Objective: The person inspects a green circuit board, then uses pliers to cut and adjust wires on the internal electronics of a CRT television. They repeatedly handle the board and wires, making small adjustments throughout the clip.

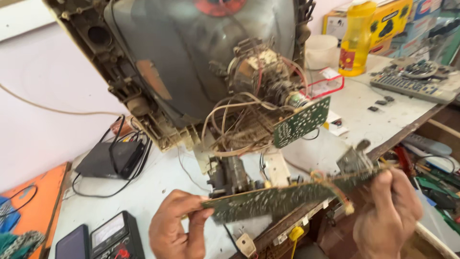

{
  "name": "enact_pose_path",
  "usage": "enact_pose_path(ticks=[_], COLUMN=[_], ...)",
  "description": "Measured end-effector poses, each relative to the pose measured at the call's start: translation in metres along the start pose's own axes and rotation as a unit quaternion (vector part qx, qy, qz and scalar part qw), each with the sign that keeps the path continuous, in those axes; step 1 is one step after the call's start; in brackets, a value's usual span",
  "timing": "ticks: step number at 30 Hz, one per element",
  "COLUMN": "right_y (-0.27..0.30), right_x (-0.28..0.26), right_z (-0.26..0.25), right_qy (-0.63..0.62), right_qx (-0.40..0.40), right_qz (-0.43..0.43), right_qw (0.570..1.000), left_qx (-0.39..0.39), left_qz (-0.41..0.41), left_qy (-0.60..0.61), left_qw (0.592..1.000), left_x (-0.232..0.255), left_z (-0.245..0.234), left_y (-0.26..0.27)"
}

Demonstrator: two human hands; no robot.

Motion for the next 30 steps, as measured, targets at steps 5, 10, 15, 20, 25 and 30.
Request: enact_pose_path(ticks=[5, 10, 15, 20, 25, 30], right_y=[-0.008, -0.012, -0.039, -0.063, -0.081, -0.103], right_x=[-0.010, -0.004, 0.028, 0.050, 0.067, 0.111], right_z=[0.017, 0.025, 0.027, 0.035, 0.050, 0.055], right_qy=[-0.061, -0.123, -0.113, -0.130, -0.237, -0.235], right_qx=[-0.058, -0.110, -0.102, -0.119, -0.165, -0.197], right_qz=[0.125, 0.168, 0.234, 0.302, 0.255, 0.293], right_qw=[0.989, 0.972, 0.960, 0.937, 0.923, 0.906], left_qx=[-0.086, -0.148, -0.242, -0.292, -0.333, -0.340], left_qz=[0.068, 0.155, 0.334, 0.362, 0.383, 0.409], left_qy=[-0.175, -0.271, -0.349, -0.313, -0.292, -0.296], left_qw=[0.978, 0.938, 0.841, 0.828, 0.810, 0.793], left_x=[0.008, 0.014, 0.014, 0.016, 0.006, -0.014], left_z=[0.012, 0.036, 0.039, 0.049, 0.064, 0.077], left_y=[0.021, 0.050, 0.044, 0.024, 0.019, 0.015])
Point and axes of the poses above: each hand's wrist, its own y-axis away from the middle knuckle, its own z-axis out of the palm, x = y × z, the point moved 1 cm from there along -y, towards the middle knuckle, and after that the axes turned 6 degrees about -x, right-handed, at the moved point
